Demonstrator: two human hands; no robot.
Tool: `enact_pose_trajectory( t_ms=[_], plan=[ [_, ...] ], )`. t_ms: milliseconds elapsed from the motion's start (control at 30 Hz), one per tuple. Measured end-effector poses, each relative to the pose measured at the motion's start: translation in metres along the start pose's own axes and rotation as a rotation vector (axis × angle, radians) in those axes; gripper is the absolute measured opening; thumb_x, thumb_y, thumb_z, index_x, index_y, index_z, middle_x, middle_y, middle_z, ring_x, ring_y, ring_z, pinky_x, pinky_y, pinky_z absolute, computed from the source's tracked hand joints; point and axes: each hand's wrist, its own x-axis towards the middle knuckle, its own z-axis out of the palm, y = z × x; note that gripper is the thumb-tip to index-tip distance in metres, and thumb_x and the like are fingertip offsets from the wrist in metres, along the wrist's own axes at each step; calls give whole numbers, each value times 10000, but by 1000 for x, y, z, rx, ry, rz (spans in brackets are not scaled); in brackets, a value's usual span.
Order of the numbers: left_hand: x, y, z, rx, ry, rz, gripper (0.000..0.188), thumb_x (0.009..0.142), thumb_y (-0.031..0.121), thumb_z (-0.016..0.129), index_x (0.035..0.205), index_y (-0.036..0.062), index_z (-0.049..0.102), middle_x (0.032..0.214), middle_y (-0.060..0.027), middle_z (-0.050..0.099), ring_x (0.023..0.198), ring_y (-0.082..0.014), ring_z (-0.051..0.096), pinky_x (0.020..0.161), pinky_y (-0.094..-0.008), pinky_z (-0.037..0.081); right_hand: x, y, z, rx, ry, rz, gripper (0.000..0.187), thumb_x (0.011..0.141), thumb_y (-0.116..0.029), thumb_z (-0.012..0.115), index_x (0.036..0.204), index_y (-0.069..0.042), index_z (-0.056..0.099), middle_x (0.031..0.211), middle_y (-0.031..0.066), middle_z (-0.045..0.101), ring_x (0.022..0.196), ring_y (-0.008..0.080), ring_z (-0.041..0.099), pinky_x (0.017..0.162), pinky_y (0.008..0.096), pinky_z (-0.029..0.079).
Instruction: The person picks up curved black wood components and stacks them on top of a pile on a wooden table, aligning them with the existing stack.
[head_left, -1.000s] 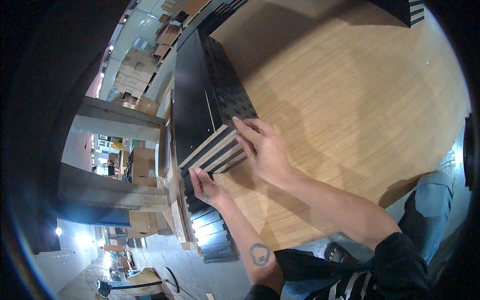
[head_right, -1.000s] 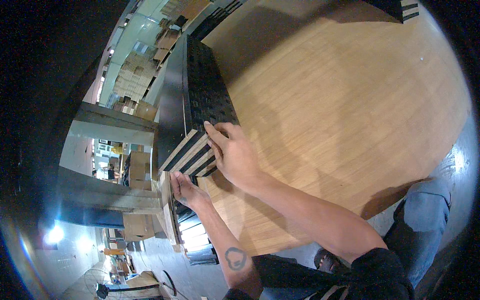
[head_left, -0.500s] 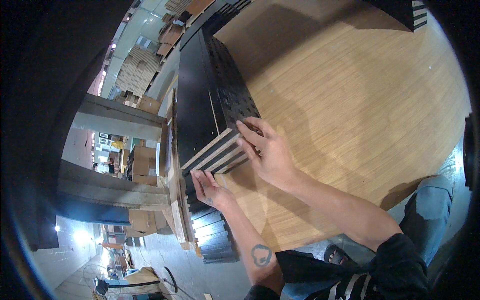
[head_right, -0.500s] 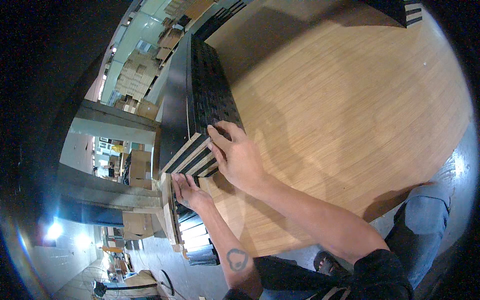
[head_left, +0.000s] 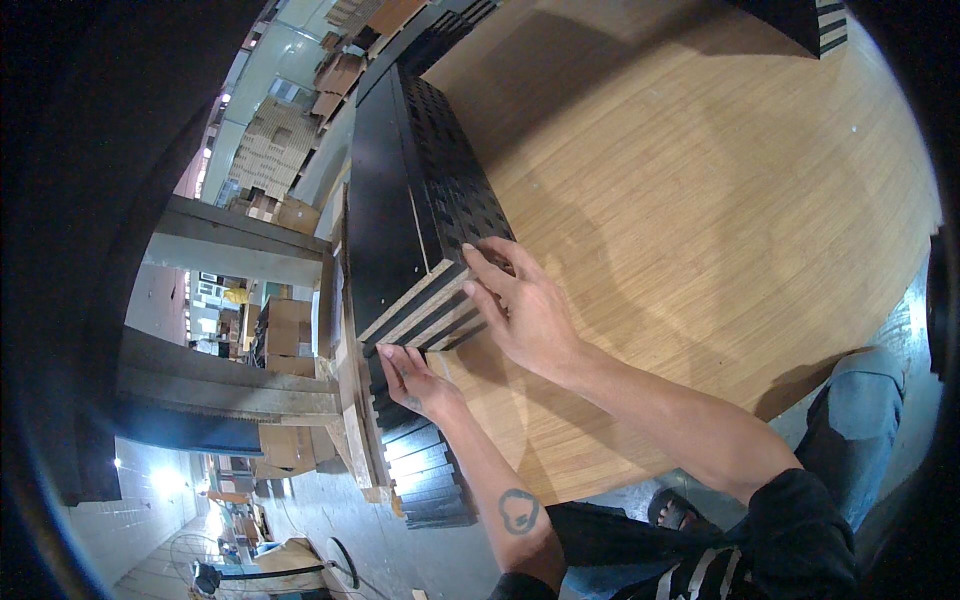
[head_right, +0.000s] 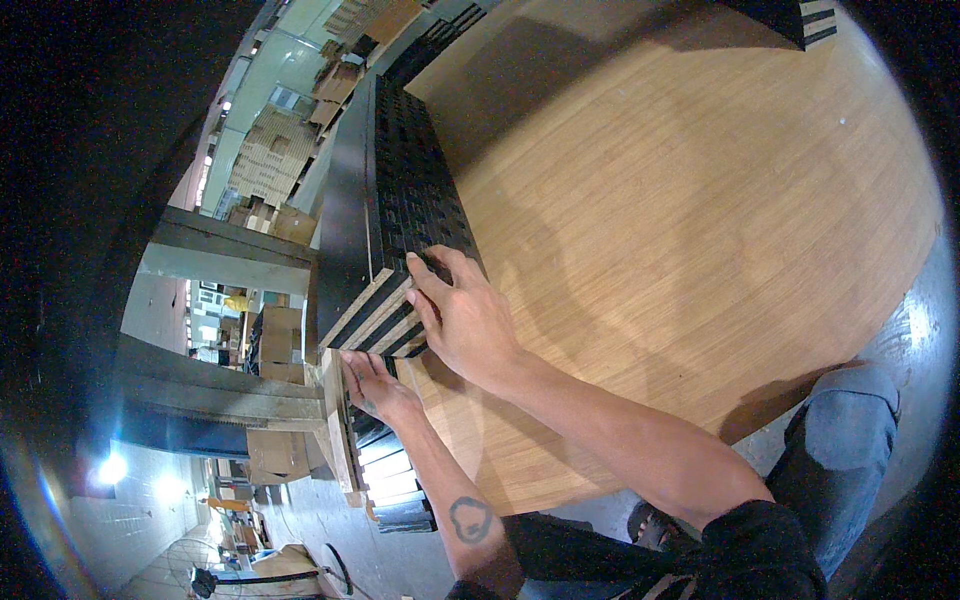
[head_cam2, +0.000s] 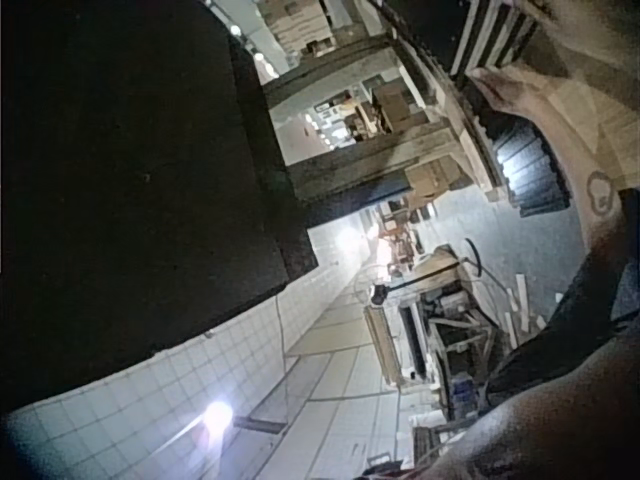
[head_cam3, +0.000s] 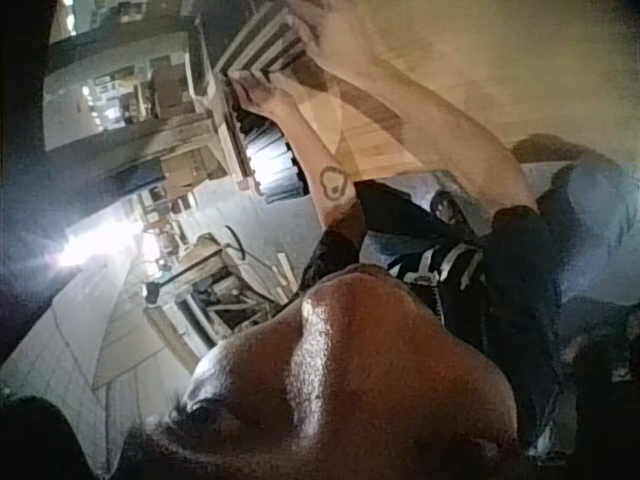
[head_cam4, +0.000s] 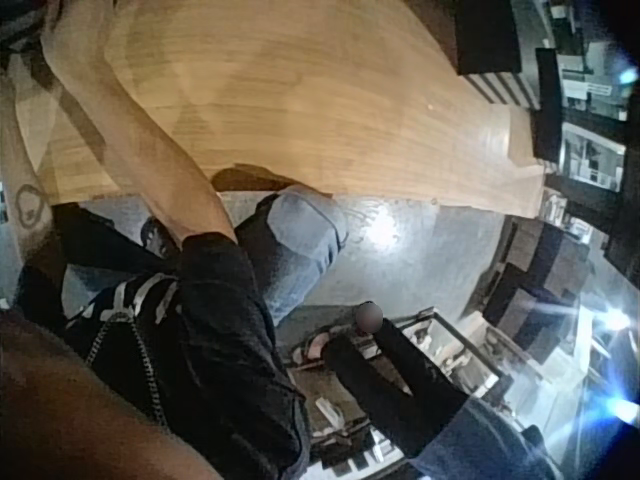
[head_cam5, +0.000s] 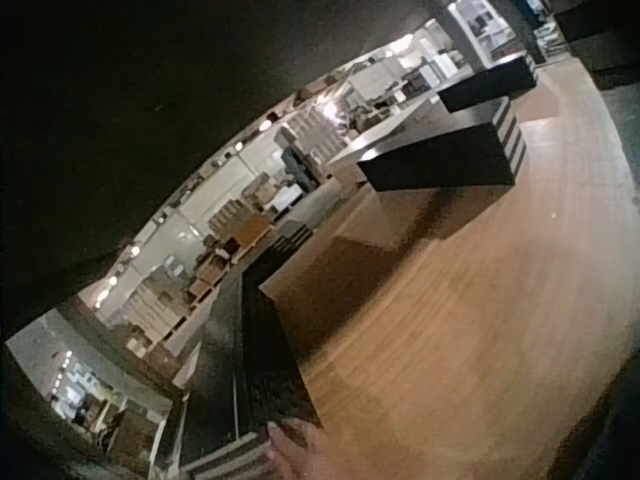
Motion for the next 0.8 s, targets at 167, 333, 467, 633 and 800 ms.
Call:
enact_pose_trajectory(
  t_ms=[167,333,467,633,800],
  plan=[
    [2,-1,-2,45,-18,6,539,952,338,584,1283,-81,504,1301,-164,530,1185,-195,513,1046,-325,400,2,-2,-1,-24,-6,7,357,909,-180,595,1226,-15,603,1207,208,558,1054,341,574,831,404,516],
    [2,-2,-3,26,34,33,510,955,343,583,1243,-76,533,1239,-143,569,1159,-191,528,1015,-304,414,1,-4,-5,-52,-38,-50,397,920,-192,599,1260,11,575,1232,214,551,1011,308,626,843,366,531],
    [4,-8,-6,-1,39,28,462,948,317,599,1236,-40,540,1219,-137,565,1133,-205,540,971,-308,455,-1,-4,-6,-20,-16,-27,392,911,-185,607,1251,7,582,1220,201,563,981,300,633,821,368,533],
    [4,-7,-9,49,16,36,407,956,285,589,1231,-12,546,1209,-130,565,1112,-208,547,952,-312,470,-3,-7,-3,20,0,18,359,923,-192,569,1232,-9,590,1203,214,562,1084,354,557,873,392,506],
    [5,-13,-12,59,-10,76,466,934,263,632,1239,-78,543,1199,-131,582,1080,-174,557,956,-285,459,-4,-3,1,-24,43,-14,346,912,-153,577,1230,-18,595,1188,209,568,1061,360,563,850,396,507]
  ],
)
